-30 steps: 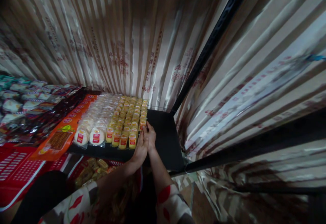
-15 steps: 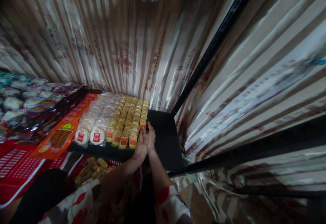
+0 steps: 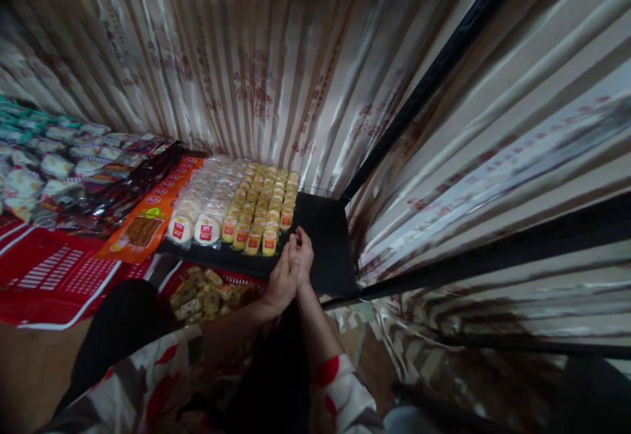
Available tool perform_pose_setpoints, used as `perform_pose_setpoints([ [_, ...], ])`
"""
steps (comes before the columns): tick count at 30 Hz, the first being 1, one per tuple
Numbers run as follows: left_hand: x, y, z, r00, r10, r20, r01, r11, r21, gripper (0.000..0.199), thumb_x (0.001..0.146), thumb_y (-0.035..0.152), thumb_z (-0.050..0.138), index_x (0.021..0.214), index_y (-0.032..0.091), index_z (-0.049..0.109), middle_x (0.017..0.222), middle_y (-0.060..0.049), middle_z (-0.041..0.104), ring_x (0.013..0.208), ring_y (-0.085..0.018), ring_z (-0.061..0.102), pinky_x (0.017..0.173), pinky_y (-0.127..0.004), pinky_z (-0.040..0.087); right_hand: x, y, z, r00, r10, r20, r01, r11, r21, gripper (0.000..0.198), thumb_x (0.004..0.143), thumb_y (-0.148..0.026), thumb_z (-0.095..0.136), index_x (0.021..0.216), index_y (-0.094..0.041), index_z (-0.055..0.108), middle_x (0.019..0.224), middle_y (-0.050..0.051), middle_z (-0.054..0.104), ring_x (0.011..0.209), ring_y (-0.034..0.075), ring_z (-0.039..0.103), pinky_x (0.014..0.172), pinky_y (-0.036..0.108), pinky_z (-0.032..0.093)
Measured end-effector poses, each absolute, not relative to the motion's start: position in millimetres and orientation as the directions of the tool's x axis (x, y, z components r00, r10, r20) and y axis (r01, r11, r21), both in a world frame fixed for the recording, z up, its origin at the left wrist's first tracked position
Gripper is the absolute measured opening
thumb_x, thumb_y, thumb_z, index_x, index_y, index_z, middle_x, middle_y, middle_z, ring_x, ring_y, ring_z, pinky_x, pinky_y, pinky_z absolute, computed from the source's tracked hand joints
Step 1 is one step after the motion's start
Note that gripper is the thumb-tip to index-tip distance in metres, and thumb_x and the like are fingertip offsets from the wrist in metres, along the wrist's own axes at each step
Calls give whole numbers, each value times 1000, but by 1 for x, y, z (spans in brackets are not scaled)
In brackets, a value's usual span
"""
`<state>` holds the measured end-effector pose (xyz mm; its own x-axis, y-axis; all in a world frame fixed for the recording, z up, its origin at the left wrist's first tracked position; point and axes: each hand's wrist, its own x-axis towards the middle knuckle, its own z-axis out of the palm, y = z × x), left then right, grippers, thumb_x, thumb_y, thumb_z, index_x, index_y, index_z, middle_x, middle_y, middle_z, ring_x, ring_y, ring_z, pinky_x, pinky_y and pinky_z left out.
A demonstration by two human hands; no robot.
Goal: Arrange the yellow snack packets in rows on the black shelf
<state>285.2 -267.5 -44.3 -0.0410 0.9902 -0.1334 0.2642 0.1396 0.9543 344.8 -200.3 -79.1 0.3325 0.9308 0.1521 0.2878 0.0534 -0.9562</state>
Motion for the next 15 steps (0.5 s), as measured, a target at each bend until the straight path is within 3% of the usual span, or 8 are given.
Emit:
perform_pose_setpoints([
  [6, 242, -341, -45, 121, 993, 6, 253, -36, 967, 56, 87, 28, 37, 140, 14, 27, 143, -10, 36, 130, -19, 36, 109, -34, 27, 315, -281, -80, 346, 930, 125, 207, 54, -977, 43, 82, -44, 44, 113, -16, 56, 106, 10, 64, 83, 16, 62, 75, 30, 49],
  [10, 201, -375, -62, 185, 983, -17, 228, -26, 973, 48, 87, 29, 38, 134, 18, 36, 138, -8, 44, 126, -18, 40, 107, -34, 30, 298, -325, -93, 222, 973, 59, 242, 4, -970, 36, 83, -40, 43, 106, -19, 61, 96, 7, 67, 80, 17, 62, 75, 31, 49],
  [13, 170, -379, -84, 112, 975, -190, 363, 138, 921, 37, 87, 23, 34, 119, 17, 52, 122, -8, 58, 113, -17, 52, 101, -31, 36, 286, -342, -109, -7, 999, -32, 492, -24, -870, 29, 84, -29, 42, 99, -21, 65, 97, 5, 68, 92, 18, 62, 86, 33, 46],
  [15, 151, -376, -102, 8, 908, -419, 532, 351, 771, 35, 85, 19, 37, 115, 16, 54, 117, -8, 60, 109, -17, 55, 96, -29, 39, 277, -346, -119, -168, 972, -166, 679, -8, -734, 27, 82, -21, 44, 98, -20, 66, 101, 6, 68, 97, 19, 61, 88, 32, 44],
])
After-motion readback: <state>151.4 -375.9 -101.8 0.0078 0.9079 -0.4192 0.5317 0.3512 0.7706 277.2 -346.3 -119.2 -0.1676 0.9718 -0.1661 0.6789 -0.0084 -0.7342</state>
